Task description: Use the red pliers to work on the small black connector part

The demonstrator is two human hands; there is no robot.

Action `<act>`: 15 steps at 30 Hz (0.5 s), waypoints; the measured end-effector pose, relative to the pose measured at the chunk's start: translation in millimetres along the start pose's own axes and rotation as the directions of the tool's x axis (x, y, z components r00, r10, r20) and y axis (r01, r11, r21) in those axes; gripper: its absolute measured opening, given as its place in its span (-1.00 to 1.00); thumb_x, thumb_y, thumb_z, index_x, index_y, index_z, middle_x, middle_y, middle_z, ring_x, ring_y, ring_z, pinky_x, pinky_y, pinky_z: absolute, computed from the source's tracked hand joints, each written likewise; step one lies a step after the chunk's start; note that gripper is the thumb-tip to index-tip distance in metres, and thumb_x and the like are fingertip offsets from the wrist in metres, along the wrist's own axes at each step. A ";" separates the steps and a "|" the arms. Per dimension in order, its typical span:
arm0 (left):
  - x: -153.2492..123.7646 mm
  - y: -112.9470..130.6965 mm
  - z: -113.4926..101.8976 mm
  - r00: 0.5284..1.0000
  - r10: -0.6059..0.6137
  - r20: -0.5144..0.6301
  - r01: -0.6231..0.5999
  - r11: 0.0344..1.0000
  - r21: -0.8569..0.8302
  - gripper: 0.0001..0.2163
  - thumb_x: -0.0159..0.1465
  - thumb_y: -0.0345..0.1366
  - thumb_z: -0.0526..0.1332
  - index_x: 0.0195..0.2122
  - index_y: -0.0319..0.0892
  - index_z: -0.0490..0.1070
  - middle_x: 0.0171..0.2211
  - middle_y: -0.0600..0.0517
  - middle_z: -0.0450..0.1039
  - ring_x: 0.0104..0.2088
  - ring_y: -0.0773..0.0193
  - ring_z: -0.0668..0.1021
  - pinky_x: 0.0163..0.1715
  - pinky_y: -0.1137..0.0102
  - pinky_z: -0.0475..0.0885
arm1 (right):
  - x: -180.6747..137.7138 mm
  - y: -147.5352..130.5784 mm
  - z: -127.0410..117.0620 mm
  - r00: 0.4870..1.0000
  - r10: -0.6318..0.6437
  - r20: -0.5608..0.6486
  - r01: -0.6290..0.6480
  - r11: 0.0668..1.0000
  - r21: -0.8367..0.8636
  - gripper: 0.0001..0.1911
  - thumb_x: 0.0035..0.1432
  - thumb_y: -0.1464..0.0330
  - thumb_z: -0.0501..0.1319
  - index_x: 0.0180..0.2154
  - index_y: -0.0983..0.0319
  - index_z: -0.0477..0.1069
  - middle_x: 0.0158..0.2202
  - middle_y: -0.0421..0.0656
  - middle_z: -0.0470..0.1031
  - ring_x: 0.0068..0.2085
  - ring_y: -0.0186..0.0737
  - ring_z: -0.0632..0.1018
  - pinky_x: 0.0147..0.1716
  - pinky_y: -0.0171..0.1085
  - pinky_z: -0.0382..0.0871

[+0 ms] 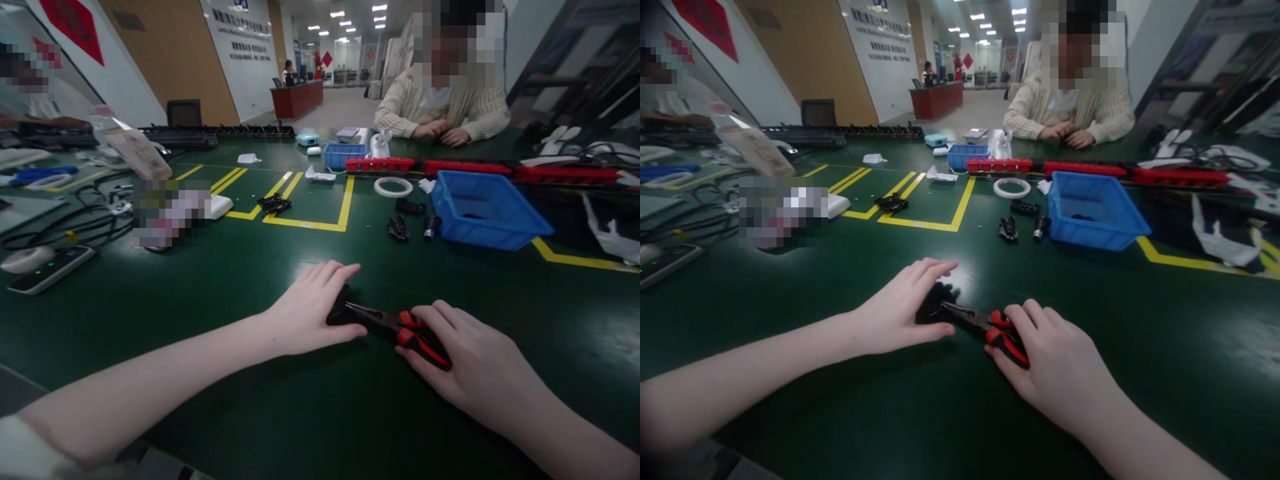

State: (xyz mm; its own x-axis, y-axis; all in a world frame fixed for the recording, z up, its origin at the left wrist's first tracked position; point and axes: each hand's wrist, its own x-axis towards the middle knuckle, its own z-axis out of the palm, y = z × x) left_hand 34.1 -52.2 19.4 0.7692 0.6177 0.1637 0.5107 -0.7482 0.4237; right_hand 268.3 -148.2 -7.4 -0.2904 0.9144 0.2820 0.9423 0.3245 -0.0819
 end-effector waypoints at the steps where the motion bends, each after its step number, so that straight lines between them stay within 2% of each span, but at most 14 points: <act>1: 1.3 -0.6 5.0 1.000 -0.006 0.021 0.006 1.000 0.004 -0.32 0.17 0.03 0.22 0.21 -0.21 0.06 0.05 -0.15 0.26 0.00 0.02 0.37 -0.03 0.13 0.33 | -0.5 0.8 -0.2 1.000 -0.005 -0.004 0.006 1.000 0.009 -0.64 0.11 0.10 0.13 -0.17 0.22 0.36 -0.33 -0.08 0.45 -0.43 -0.21 0.49 -0.54 -0.27 0.40; 5: -0.9 1.0 13.2 0.998 0.003 0.062 -0.002 1.000 -0.011 -0.41 0.14 0.01 0.27 0.10 -0.21 0.18 -0.06 -0.09 0.34 -0.09 0.08 0.40 -0.09 0.20 0.34 | -0.8 2.8 -0.3 1.000 -0.016 -0.024 0.016 1.000 0.012 -0.65 0.12 0.11 0.12 -0.17 0.22 0.35 -0.32 -0.07 0.46 -0.41 -0.19 0.50 -0.51 -0.26 0.42; 10: -3.9 -4.0 9.1 0.999 -0.011 0.035 0.012 1.000 -0.018 -0.51 0.14 -0.09 0.30 0.02 -0.20 0.23 -0.08 -0.06 0.36 -0.10 0.12 0.41 -0.11 0.22 0.35 | -1.5 3.3 -1.0 0.999 -0.025 -0.029 0.025 1.000 0.009 -0.65 0.12 0.11 0.12 -0.18 0.22 0.35 -0.33 -0.08 0.45 -0.40 -0.19 0.50 -0.51 -0.24 0.43; 13: -4.5 -0.4 5.6 0.997 0.045 -0.060 -0.048 0.998 -0.034 -0.59 0.19 -0.16 0.26 0.01 -0.19 0.24 -0.04 -0.07 0.34 -0.04 0.12 0.40 -0.07 0.23 0.34 | -2.9 3.2 -1.5 0.999 0.005 -0.031 -0.005 1.000 0.009 -0.66 0.12 0.10 0.12 -0.20 0.21 0.36 -0.35 -0.11 0.44 -0.41 -0.19 0.51 -0.52 -0.25 0.43; 15: -14.6 15.5 9.6 0.976 0.154 -0.155 -0.163 0.985 -0.049 -0.68 0.23 -0.23 0.21 -0.01 -0.16 0.26 -0.03 -0.05 0.35 0.00 0.16 0.39 -0.02 0.26 0.32 | -4.0 3.3 -1.2 0.999 0.020 -0.032 -0.020 1.000 0.003 -0.65 0.13 0.10 0.10 -0.19 0.21 0.37 -0.34 -0.10 0.45 -0.40 -0.19 0.52 -0.52 -0.25 0.44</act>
State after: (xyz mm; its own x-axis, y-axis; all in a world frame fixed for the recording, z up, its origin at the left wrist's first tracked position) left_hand 34.5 -75.2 15.0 0.7699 0.5249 0.3629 0.3588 -0.8264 0.4340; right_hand 272.7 -151.1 -7.7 -0.2657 0.9126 0.3108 0.9476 0.3066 -0.0902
